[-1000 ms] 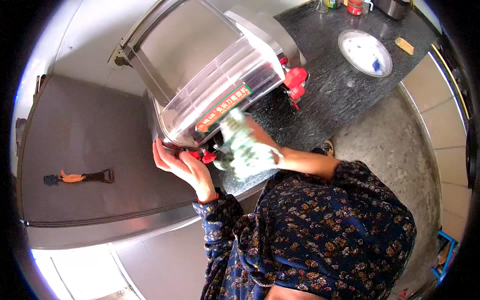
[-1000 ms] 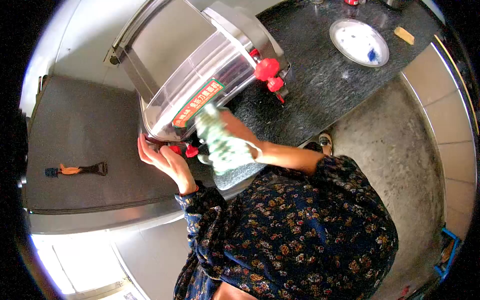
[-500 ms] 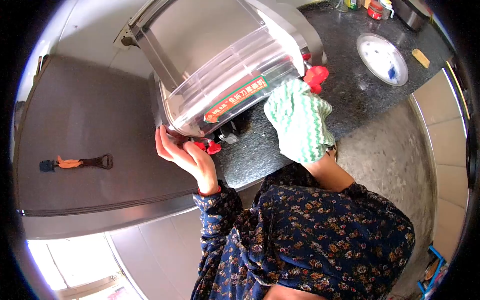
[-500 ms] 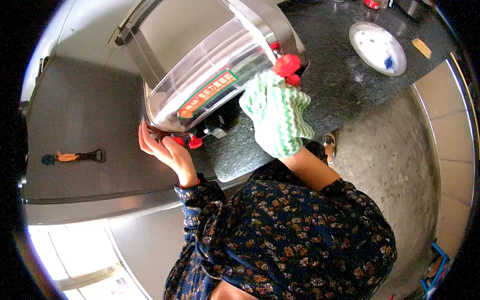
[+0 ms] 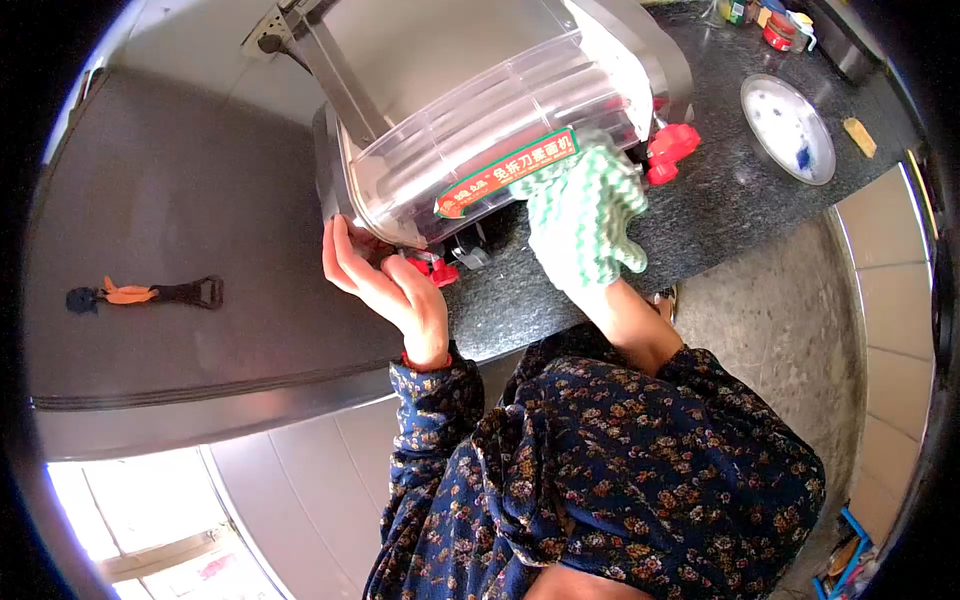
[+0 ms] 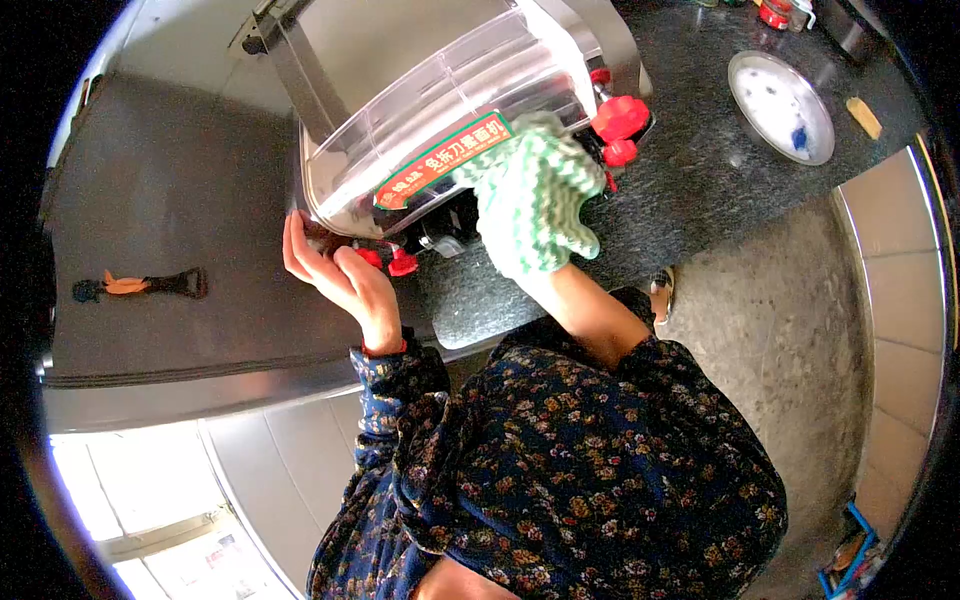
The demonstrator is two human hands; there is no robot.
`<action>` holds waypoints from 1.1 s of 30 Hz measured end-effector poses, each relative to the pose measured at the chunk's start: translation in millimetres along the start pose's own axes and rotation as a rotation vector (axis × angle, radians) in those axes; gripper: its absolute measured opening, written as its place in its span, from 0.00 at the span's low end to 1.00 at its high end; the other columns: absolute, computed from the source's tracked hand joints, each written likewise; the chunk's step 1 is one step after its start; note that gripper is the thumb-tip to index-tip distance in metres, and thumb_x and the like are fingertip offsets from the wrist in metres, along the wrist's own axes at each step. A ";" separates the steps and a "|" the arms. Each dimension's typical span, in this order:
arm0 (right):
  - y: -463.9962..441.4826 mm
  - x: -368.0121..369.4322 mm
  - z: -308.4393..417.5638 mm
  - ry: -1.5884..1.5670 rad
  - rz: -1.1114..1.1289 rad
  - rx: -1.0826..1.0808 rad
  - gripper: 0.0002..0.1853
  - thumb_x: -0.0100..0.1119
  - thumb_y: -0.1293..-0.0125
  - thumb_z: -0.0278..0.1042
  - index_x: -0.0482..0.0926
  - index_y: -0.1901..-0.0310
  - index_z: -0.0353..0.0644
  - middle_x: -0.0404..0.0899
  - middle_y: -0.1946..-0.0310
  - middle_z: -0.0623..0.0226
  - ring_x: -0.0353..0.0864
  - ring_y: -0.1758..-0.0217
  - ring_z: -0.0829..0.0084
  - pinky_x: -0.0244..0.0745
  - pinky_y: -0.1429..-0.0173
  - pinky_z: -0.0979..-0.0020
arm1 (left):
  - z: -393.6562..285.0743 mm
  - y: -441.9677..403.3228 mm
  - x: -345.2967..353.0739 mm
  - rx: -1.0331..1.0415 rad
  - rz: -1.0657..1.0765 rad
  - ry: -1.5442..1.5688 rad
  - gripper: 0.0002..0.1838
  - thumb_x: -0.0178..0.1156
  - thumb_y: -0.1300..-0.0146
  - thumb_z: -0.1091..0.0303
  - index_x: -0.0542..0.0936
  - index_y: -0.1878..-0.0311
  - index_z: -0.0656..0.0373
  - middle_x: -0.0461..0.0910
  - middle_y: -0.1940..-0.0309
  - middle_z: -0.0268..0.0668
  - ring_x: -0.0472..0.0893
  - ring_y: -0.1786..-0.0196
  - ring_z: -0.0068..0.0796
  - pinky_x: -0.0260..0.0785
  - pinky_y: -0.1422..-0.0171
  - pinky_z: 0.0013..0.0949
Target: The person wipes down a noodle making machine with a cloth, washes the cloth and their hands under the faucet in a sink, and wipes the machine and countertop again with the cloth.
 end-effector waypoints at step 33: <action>-19.2 -74.0 -65.3 -0.832 -0.349 -0.119 0.10 0.49 0.39 0.37 0.77 0.64 0.41 0.78 0.70 0.55 0.77 0.69 0.58 0.69 0.66 0.52 | 12.2 0.0 -3.5 -0.031 -0.019 -0.039 0.31 0.38 0.47 0.80 0.63 0.35 0.67 0.56 0.37 0.48 0.65 0.40 0.40 0.61 0.35 0.39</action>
Point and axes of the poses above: each hand's wrist, its own y-axis away from the middle knuckle, its own x-axis out of the palm, z = x × y, the point moved 3 cm from there along -y, towards the middle knuckle
